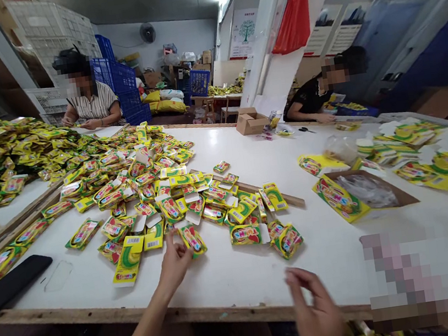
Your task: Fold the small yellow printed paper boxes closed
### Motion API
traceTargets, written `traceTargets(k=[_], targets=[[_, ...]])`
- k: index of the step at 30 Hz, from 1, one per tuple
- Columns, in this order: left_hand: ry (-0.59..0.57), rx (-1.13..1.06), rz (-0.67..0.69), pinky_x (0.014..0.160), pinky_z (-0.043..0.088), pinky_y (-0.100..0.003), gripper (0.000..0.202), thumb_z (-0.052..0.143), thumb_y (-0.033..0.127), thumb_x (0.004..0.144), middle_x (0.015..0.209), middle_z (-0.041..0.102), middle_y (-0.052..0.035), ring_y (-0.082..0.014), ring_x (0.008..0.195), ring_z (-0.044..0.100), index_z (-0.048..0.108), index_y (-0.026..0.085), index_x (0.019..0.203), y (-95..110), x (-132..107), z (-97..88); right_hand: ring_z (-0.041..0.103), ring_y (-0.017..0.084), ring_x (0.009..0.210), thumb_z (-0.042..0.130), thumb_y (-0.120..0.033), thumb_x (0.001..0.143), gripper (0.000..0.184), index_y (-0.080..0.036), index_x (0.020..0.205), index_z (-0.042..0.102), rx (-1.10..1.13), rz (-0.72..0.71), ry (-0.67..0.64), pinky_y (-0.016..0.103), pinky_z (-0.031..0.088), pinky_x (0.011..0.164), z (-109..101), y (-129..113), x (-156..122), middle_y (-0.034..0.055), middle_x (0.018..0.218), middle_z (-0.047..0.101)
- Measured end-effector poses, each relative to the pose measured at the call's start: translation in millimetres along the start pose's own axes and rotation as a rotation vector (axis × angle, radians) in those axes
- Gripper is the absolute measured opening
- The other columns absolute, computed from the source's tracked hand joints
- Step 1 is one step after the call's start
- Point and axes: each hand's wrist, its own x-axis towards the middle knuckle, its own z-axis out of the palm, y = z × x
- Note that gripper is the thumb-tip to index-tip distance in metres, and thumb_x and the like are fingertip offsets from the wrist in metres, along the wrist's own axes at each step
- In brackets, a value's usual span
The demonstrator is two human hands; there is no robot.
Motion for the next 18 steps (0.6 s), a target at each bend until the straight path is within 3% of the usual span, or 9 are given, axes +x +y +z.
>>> traceTargets(k=[3,7,13,18], targets=[[-0.173,-0.095,0.001,0.064,0.047,-0.027,0.064,0.058,0.030,0.083,0.073,0.056,0.0041,-0.0148,0.065,0.058,0.023,0.023,0.136,5,-35,2.2,0.065,0.023,0.083,0.058,-0.046,0.083,0.031,-0.018,0.094,0.066,0.211,0.019,-0.276,0.033,0.053,0.076,53,-6,-7,0.0090,0.094,0.069],[-0.348,-0.114,0.060,0.072,0.049,-0.029,0.061,0.055,0.025,0.087,0.092,0.057,-0.0009,-0.0138,0.073,0.059,0.022,0.029,0.138,17,-59,4.6,0.065,0.023,0.099,0.059,-0.037,0.085,0.035,-0.019,0.115,0.059,0.496,0.055,-0.516,0.033,0.055,0.082,88,-13,-8,0.0120,0.114,0.065],[-0.435,-0.179,0.086,0.081,0.050,-0.033,0.056,0.053,0.022,0.088,0.101,0.056,-0.0035,-0.0172,0.088,0.063,0.028,0.030,0.138,19,-54,5.8,0.067,0.020,0.090,0.058,-0.034,0.087,0.038,-0.022,0.123,0.052,0.562,0.103,-0.654,0.028,0.055,0.076,89,-13,-8,0.0073,0.102,0.067],[-0.514,-0.154,0.052,0.076,0.050,-0.031,0.048,0.058,0.020,0.085,0.091,0.061,-0.0021,-0.0168,0.081,0.063,0.040,0.025,0.130,15,-52,5.3,0.066,0.020,0.086,0.058,-0.030,0.086,0.030,-0.022,0.115,0.055,0.512,0.090,-0.799,0.029,0.053,0.078,80,-4,-5,0.0042,0.094,0.068]])
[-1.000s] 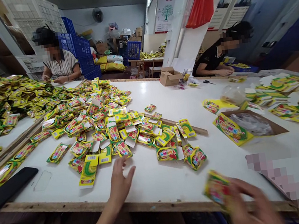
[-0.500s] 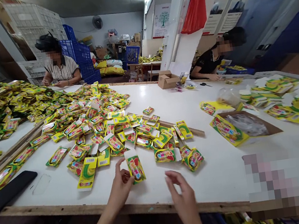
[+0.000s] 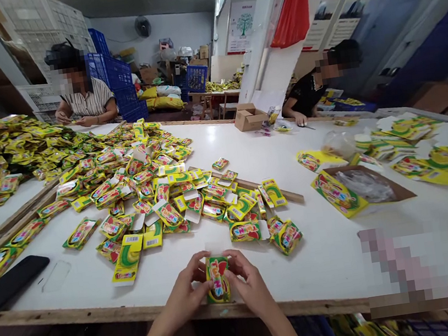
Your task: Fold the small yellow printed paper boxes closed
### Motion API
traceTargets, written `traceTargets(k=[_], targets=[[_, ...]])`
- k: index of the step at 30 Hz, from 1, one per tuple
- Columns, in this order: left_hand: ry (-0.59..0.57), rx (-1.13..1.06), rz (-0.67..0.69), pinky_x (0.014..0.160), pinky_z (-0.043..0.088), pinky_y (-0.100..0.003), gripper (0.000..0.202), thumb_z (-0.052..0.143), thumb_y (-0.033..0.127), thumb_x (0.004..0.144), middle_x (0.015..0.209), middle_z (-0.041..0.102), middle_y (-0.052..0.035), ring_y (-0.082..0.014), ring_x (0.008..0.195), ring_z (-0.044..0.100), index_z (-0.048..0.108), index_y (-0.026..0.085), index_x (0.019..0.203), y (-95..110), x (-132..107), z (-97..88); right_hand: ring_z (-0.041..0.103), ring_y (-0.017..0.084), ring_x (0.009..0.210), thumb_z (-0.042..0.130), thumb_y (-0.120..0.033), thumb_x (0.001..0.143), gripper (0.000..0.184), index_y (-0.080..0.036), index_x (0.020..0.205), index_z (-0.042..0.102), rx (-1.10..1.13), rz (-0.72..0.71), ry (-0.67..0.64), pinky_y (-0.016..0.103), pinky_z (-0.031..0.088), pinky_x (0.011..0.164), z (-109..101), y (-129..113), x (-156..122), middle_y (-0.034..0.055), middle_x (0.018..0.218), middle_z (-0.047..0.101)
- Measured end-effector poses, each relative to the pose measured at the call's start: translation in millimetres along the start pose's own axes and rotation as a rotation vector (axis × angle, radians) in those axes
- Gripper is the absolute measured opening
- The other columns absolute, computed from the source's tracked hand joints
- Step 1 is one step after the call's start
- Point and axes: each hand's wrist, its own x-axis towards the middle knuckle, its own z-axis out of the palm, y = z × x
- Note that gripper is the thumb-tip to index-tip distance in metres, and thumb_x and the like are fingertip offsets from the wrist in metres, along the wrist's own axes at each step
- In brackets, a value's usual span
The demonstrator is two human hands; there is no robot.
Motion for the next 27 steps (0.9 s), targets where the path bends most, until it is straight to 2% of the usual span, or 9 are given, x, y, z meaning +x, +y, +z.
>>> traceTargets(k=[3,5,7,10,13,16,19,23,27], targets=[[0.041,0.023,0.023,0.083,0.050,-0.033,0.027,0.058,0.021,0.085,0.095,0.063,-0.0046,-0.0190,0.090,0.063,0.054,0.021,0.112,0,5,0.5,0.064,0.020,0.085,0.057,-0.034,0.087,0.017,-0.020,0.095,0.061,-0.079,-0.038,0.030,0.029,0.051,0.078,-2,0,6,0.0048,0.089,0.067],[0.106,0.032,0.062,0.090,0.049,-0.035,0.014,0.057,0.022,0.085,0.105,0.062,-0.0072,-0.0212,0.101,0.061,0.059,0.019,0.099,1,9,1.6,0.062,0.020,0.083,0.057,-0.036,0.087,0.019,-0.019,0.082,0.062,-0.113,-0.086,0.083,0.028,0.051,0.076,0,1,11,0.0054,0.086,0.065],[0.145,-0.007,0.091,0.091,0.049,-0.035,0.015,0.057,0.022,0.086,0.108,0.061,-0.0072,-0.0215,0.104,0.060,0.057,0.020,0.100,1,13,3.2,0.062,0.019,0.082,0.059,-0.036,0.086,0.018,-0.019,0.087,0.062,-0.084,-0.105,0.135,0.027,0.051,0.075,2,3,14,0.0052,0.086,0.065],[0.158,-0.048,0.108,0.089,0.050,-0.035,0.029,0.055,0.020,0.086,0.106,0.064,-0.0060,-0.0198,0.100,0.063,0.049,0.023,0.115,2,15,4.8,0.064,0.019,0.083,0.060,-0.033,0.086,0.022,-0.020,0.104,0.060,-0.038,-0.093,0.171,0.028,0.051,0.077,3,6,15,0.0051,0.090,0.067],[0.166,0.098,0.131,0.089,0.049,-0.034,0.020,0.055,0.021,0.087,0.103,0.066,-0.0063,-0.0196,0.098,0.063,0.058,0.020,0.107,7,13,4.1,0.064,0.019,0.089,0.059,-0.032,0.087,0.016,-0.019,0.095,0.066,-0.109,-0.124,0.122,0.027,0.050,0.079,3,2,11,0.0064,0.095,0.067],[0.193,0.207,0.159,0.080,0.049,-0.031,0.012,0.056,0.025,0.087,0.092,0.066,-0.0054,-0.0188,0.089,0.063,0.065,0.018,0.092,12,12,3.4,0.063,0.019,0.091,0.059,-0.031,0.087,0.015,-0.019,0.089,0.068,-0.140,-0.174,0.122,0.026,0.050,0.079,5,-4,8,0.0066,0.096,0.067],[0.227,0.201,0.148,0.078,0.049,-0.029,0.012,0.057,0.025,0.086,0.089,0.067,-0.0049,-0.0183,0.086,0.063,0.066,0.018,0.090,13,13,4.5,0.063,0.018,0.085,0.059,-0.031,0.087,0.014,-0.019,0.087,0.067,-0.156,-0.170,0.167,0.026,0.050,0.075,9,-8,7,0.0054,0.090,0.068],[0.273,0.120,0.059,0.074,0.050,-0.028,0.013,0.059,0.026,0.084,0.085,0.068,-0.0043,-0.0177,0.080,0.063,0.065,0.017,0.091,9,17,8.1,0.061,0.017,0.073,0.061,-0.033,0.084,0.016,-0.017,0.087,0.065,-0.186,-0.103,0.221,0.025,0.049,0.069,12,-10,12,0.0042,0.080,0.068],[0.291,0.066,0.026,0.070,0.049,-0.028,0.016,0.059,0.030,0.085,0.079,0.066,-0.0035,-0.0169,0.074,0.061,0.065,0.016,0.089,7,21,10.7,0.060,0.017,0.068,0.060,-0.036,0.085,0.020,-0.017,0.083,0.064,-0.190,-0.080,0.213,0.025,0.049,0.065,12,-13,16,0.0037,0.074,0.067]])
